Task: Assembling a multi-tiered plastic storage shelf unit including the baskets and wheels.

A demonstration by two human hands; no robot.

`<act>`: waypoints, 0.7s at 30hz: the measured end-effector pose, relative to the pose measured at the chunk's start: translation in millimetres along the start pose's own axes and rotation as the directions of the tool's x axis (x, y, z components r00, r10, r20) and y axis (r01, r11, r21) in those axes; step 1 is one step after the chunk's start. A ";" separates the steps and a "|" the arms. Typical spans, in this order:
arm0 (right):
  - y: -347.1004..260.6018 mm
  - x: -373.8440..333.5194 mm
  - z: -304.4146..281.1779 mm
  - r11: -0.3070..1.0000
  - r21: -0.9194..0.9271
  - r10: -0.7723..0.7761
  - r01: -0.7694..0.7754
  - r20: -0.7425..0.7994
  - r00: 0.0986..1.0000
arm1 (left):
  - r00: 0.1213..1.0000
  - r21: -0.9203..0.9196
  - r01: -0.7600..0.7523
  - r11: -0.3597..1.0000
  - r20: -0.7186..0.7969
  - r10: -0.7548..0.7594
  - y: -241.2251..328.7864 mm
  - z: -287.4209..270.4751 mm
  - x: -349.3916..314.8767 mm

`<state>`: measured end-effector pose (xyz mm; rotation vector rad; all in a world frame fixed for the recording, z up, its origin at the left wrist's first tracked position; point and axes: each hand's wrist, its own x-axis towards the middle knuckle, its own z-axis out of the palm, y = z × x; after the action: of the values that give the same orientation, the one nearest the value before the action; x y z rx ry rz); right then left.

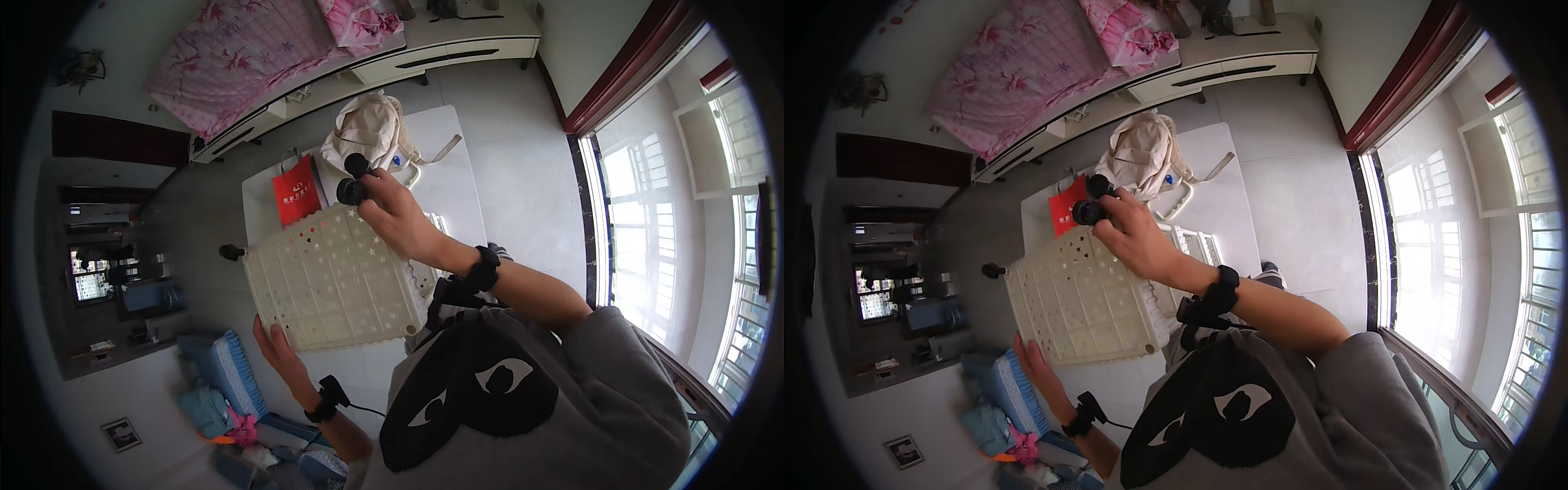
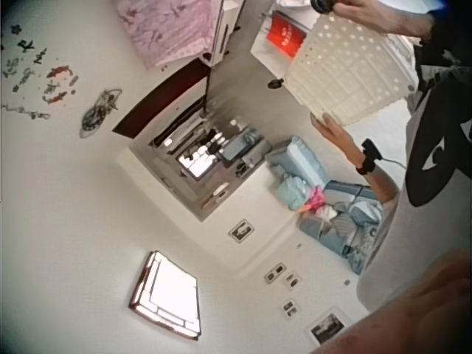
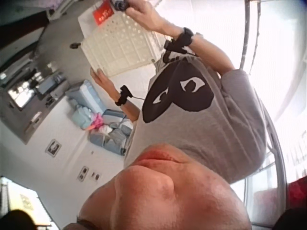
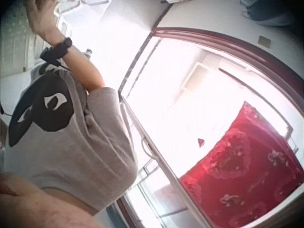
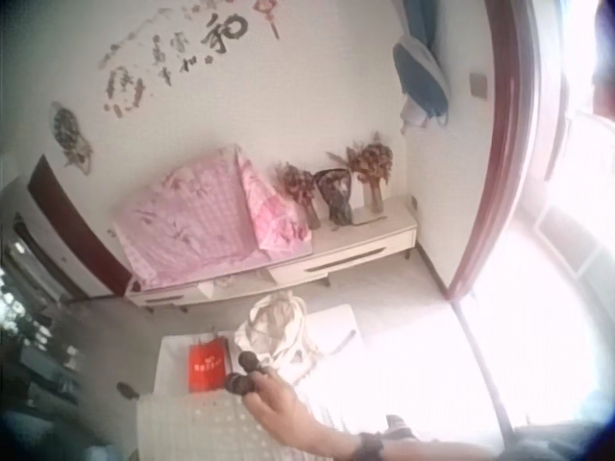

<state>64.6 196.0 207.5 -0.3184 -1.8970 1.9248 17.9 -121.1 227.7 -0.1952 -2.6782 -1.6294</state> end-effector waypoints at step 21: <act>5.8 20.9 -56.1 0.965 -0.072 -0.217 0.253 0.325 0.921 | 0.998 0.100 -0.003 0.995 0.056 -0.002 -8.3 -2.7 -1.3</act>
<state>70.1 255.7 201.9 0.1932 -2.1366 1.7923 18.1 -127.5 221.5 -0.2447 -2.7919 -1.5074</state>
